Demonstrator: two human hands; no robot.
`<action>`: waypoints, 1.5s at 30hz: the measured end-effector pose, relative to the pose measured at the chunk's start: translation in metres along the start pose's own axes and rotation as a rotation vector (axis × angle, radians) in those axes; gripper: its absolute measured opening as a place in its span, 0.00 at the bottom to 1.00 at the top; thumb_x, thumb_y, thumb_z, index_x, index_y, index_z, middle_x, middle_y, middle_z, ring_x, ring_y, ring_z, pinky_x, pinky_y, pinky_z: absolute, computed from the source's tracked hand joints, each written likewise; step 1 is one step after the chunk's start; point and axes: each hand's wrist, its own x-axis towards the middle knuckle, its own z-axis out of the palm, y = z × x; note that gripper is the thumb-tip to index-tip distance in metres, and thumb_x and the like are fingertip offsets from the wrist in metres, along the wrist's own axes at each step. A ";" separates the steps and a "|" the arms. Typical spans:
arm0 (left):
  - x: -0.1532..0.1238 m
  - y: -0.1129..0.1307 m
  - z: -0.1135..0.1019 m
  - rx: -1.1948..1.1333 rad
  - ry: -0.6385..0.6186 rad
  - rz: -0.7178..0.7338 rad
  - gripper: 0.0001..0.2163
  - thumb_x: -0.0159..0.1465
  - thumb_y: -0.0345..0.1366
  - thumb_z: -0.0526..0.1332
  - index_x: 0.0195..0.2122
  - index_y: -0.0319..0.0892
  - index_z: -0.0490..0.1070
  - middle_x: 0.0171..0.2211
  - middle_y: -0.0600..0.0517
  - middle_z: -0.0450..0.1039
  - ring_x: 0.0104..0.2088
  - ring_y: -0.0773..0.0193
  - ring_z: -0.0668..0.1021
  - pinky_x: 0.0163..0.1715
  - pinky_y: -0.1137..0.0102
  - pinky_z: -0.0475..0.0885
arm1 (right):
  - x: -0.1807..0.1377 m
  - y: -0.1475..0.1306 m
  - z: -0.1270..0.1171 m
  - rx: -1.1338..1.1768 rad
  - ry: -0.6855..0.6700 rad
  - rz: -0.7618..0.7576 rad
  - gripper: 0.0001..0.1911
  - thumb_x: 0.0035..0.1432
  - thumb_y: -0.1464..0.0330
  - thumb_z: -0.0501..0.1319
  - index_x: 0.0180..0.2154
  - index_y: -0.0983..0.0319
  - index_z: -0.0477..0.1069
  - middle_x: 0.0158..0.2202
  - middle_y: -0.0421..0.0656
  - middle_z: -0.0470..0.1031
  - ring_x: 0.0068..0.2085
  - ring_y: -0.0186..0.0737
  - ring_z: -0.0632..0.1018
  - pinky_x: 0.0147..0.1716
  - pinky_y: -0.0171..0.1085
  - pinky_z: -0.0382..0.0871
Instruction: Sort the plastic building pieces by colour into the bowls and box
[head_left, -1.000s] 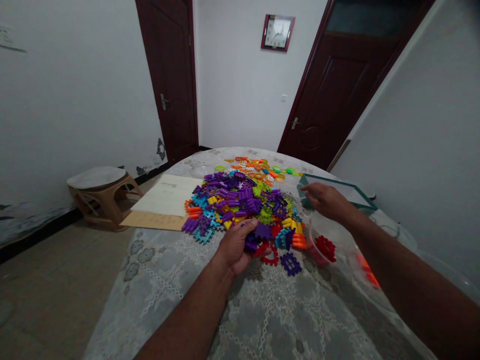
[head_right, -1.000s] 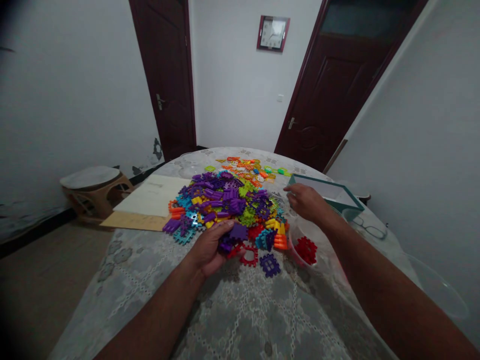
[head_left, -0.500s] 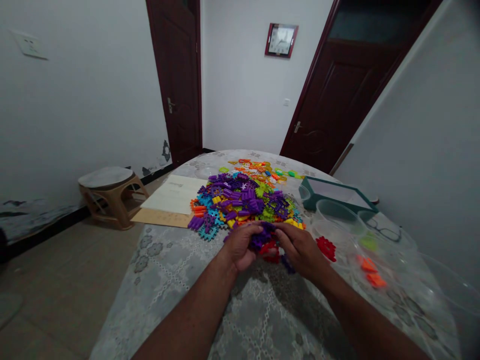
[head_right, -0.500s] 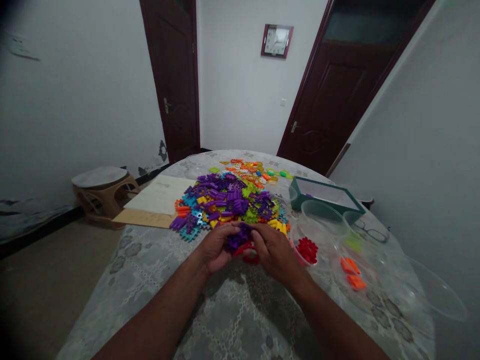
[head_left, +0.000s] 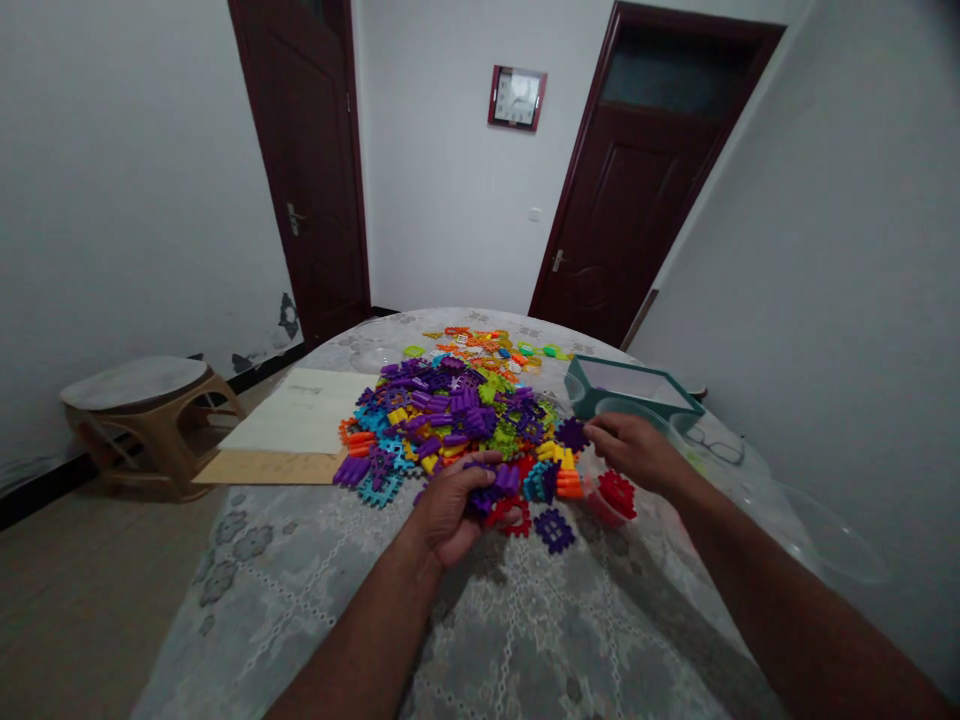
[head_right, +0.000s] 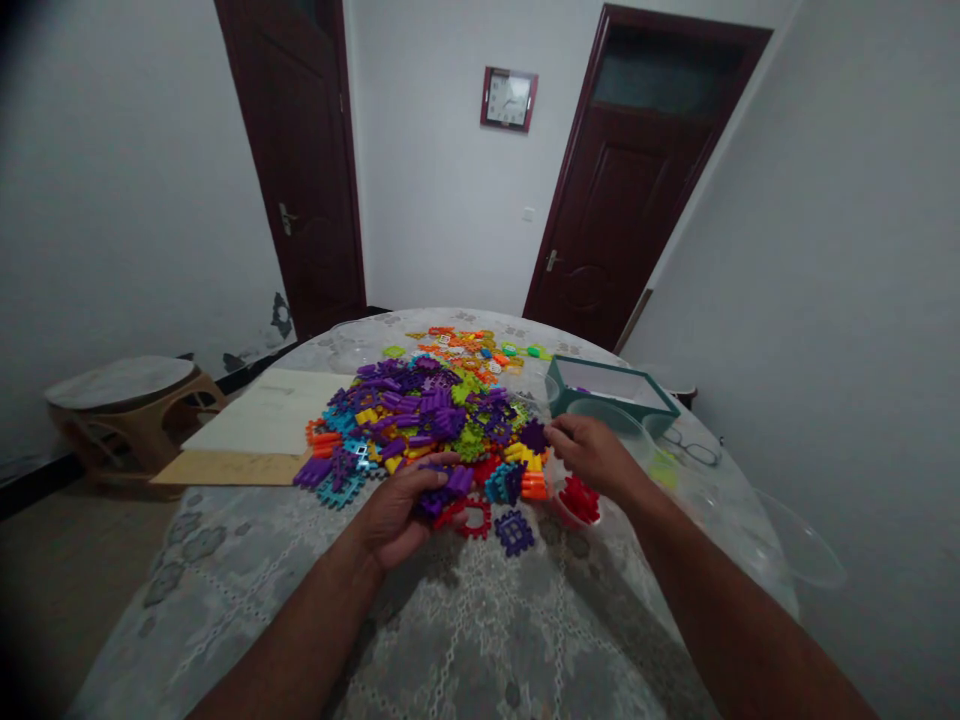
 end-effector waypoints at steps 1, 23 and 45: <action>0.000 0.000 0.000 0.002 0.008 -0.002 0.17 0.55 0.25 0.67 0.46 0.39 0.76 0.38 0.45 0.78 0.35 0.56 0.81 0.31 0.58 0.83 | 0.010 0.010 -0.009 0.035 0.063 0.079 0.15 0.64 0.58 0.62 0.30 0.60 0.76 0.24 0.38 0.76 0.23 0.35 0.74 0.23 0.33 0.63; -0.001 -0.006 0.003 0.050 -0.054 0.015 0.16 0.58 0.28 0.70 0.48 0.39 0.74 0.41 0.44 0.78 0.36 0.55 0.82 0.27 0.60 0.83 | -0.065 -0.052 0.073 0.148 -0.063 -0.271 0.20 0.68 0.61 0.62 0.60 0.56 0.74 0.47 0.46 0.81 0.41 0.42 0.80 0.43 0.42 0.76; -0.004 0.003 0.004 -0.120 0.037 -0.124 0.15 0.61 0.32 0.57 0.47 0.34 0.76 0.40 0.39 0.80 0.36 0.50 0.84 0.36 0.48 0.83 | -0.020 -0.030 0.012 -0.080 -0.236 -0.204 0.15 0.67 0.61 0.60 0.51 0.58 0.79 0.39 0.44 0.82 0.34 0.38 0.78 0.35 0.36 0.71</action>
